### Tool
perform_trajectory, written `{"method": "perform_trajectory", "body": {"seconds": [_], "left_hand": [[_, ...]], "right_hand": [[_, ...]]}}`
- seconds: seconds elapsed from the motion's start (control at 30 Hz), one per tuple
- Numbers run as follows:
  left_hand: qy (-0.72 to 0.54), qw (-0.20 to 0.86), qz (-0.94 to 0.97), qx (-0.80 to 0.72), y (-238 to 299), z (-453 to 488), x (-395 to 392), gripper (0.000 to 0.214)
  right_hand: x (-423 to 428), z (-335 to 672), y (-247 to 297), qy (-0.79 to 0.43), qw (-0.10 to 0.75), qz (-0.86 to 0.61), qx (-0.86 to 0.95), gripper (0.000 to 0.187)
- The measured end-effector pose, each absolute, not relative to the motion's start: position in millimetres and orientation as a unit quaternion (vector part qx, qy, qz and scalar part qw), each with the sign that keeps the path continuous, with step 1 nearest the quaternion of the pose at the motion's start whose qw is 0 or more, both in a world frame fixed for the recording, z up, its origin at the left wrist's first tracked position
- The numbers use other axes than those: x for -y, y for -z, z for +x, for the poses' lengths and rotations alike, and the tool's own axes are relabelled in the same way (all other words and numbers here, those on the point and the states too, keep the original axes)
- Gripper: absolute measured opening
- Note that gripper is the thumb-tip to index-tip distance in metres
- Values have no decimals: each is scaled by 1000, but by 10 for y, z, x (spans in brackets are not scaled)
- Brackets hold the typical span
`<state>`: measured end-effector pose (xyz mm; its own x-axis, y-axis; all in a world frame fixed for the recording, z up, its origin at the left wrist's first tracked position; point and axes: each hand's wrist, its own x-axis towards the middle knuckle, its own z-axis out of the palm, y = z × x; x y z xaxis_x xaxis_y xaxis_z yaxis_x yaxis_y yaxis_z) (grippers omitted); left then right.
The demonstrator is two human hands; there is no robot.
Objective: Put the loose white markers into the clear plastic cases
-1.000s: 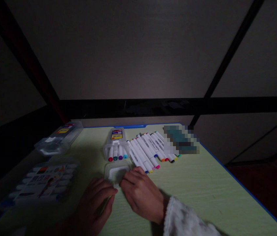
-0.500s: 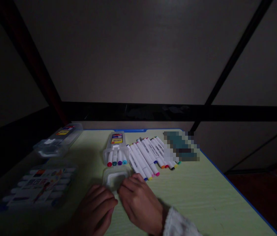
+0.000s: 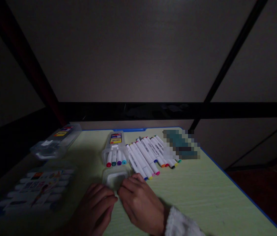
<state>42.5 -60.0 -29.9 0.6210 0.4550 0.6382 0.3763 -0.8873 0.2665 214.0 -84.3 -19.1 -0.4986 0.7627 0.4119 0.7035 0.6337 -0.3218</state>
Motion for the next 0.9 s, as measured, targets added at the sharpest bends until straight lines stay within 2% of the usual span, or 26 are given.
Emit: {"method": "perform_trajectory", "body": {"seconds": [0.9], "left_hand": [[-373,91,895,-226,262,438,582,23]], "right_hand": [[871,2141,151,-66,251,-439,860,14]]}}
